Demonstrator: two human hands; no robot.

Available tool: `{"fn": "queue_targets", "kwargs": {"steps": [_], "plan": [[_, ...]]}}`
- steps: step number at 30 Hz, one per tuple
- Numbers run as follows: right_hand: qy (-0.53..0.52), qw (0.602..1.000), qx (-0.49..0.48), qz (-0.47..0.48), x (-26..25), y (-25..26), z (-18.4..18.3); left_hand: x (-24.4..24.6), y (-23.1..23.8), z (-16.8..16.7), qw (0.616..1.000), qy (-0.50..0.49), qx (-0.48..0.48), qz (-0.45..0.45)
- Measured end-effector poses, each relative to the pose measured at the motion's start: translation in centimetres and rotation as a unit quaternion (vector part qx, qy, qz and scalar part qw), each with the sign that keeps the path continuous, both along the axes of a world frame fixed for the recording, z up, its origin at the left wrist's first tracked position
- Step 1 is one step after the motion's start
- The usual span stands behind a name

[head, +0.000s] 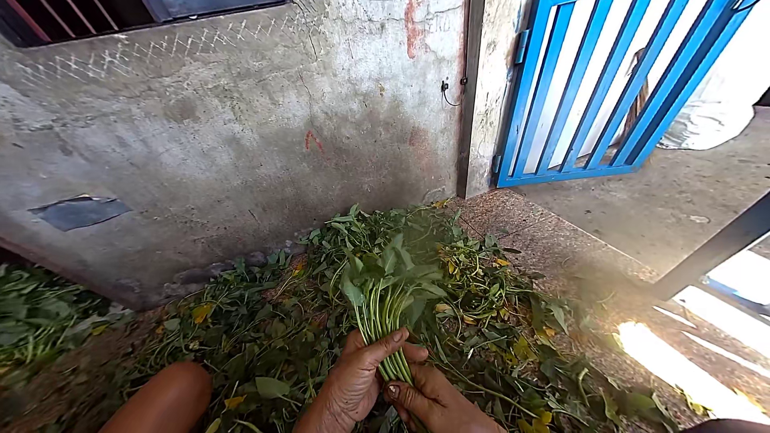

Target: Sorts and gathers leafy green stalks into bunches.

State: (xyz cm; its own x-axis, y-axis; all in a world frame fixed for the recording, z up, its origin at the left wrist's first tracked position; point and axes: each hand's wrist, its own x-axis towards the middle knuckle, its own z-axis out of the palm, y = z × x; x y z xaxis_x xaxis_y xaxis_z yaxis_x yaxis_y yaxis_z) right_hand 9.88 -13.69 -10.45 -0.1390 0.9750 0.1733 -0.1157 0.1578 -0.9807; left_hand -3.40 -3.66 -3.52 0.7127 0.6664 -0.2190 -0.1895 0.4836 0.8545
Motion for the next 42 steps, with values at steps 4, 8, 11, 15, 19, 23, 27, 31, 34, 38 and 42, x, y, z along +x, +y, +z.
{"fn": "queue_targets", "kwargs": {"steps": [4, 8, 11, 15, 19, 23, 27, 31, 34, 38, 42], "plan": [[-0.010, 1.000, -0.005, 0.015, 0.0, 0.0, -0.5, 0.4, 0.2, 0.5, 0.995, 0.015, -0.024, 0.093], [0.001, 0.995, -0.067, 0.079, 1.1, -0.2, -3.1, -0.1, 1.2, 1.8, 0.972, 0.034, -0.064, 0.223], [-0.146, 0.963, -0.227, 0.008, 5.3, 0.2, -7.6, -1.1, 2.5, 2.5, 0.940, 0.044, -0.033, 0.336], [-0.272, 0.835, -0.422, -0.224, 9.0, 1.8, -15.3, -2.1, 3.9, 2.3, 0.892, 0.069, -0.012, 0.446], [-0.333, 0.805, -0.425, -0.248, 7.6, 2.5, -19.4, -2.0, 3.8, 2.0, 0.893, 0.086, -0.084, 0.433], [-0.470, 0.708, -0.482, -0.212, 7.5, 2.2, -22.3, -1.8, 3.8, 1.7, 0.882, 0.084, -0.061, 0.460], [-0.475, 0.703, -0.510, -0.137, 8.7, 1.4, -22.3, -1.8, 4.5, 1.6, 0.876, 0.067, -0.074, 0.472], [-0.377, 0.783, -0.368, -0.330, 8.3, 0.8, -20.1, -1.0, 3.7, 1.7, 0.907, 0.083, -0.125, 0.394], [-0.328, 0.795, -0.437, -0.263, 9.4, 0.5, -18.3, -0.4, 3.2, 1.5, 0.920, 0.104, -0.112, 0.361], [-0.305, 0.821, -0.349, -0.335, 9.9, 0.4, -13.4, -0.4, 3.1, 1.3, 0.927, 0.117, -0.082, 0.346], [-0.273, 0.857, -0.310, -0.307, 11.8, 0.4, -12.1, -0.3, 2.7, 1.1, 0.929, 0.120, -0.078, 0.341]]}}
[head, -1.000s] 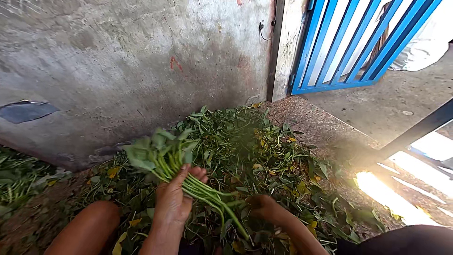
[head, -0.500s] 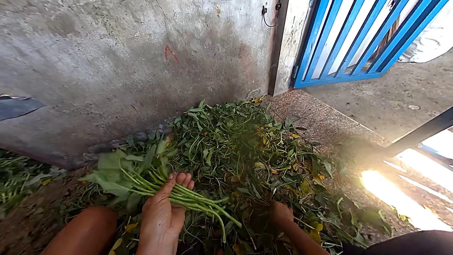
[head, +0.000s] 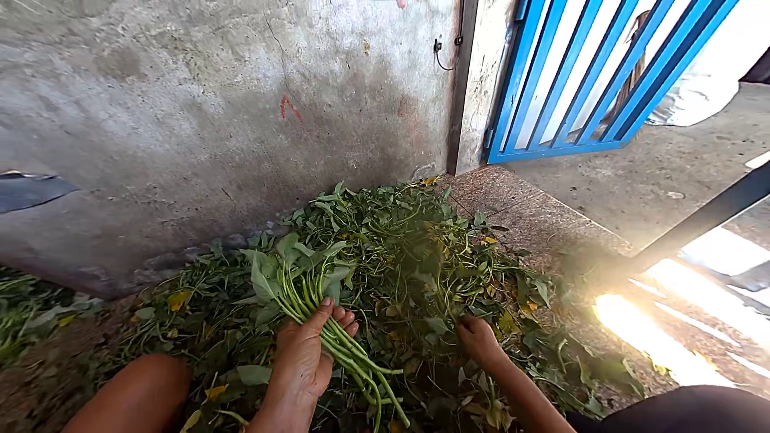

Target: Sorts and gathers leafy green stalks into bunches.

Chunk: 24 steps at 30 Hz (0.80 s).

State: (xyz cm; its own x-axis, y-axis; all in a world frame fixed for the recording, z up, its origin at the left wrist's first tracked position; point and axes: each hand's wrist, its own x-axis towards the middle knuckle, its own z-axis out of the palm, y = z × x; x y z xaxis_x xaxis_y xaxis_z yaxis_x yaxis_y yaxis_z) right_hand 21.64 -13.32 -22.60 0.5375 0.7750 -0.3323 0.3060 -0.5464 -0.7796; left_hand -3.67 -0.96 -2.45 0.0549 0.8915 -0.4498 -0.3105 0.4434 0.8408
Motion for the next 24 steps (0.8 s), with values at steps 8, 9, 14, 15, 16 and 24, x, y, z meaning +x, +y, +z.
{"fn": "queue_targets", "kwargs": {"steps": [8, 9, 14, 15, 16, 24], "plan": [[0.353, 0.905, 0.236, -0.016, -4.3, -2.1, 6.5, 0.7, -0.7, -0.9, 1.000, 0.011, -0.001, -0.027], [0.379, 0.891, 0.250, 0.010, -5.1, -2.1, 7.2, 0.9, -0.9, -1.2, 0.999, 0.013, -0.002, -0.037], [0.439, 0.835, 0.326, 0.062, -8.3, -0.9, 9.8, 1.5, -2.0, -1.9, 0.996, 0.009, -0.003, -0.084], [0.431, 0.837, 0.331, 0.056, -8.8, -0.6, 10.3, 1.6, -2.2, -1.9, 0.996, 0.003, -0.004, -0.089], [0.424, 0.840, 0.336, 0.050, -9.2, -0.2, 10.7, 1.6, -2.3, -1.9, 0.996, -0.002, -0.005, -0.093], [0.391, 0.841, 0.363, 0.087, -11.7, 1.2, 12.2, 1.2, -2.3, -1.9, 0.994, -0.060, 0.047, -0.076]]}}
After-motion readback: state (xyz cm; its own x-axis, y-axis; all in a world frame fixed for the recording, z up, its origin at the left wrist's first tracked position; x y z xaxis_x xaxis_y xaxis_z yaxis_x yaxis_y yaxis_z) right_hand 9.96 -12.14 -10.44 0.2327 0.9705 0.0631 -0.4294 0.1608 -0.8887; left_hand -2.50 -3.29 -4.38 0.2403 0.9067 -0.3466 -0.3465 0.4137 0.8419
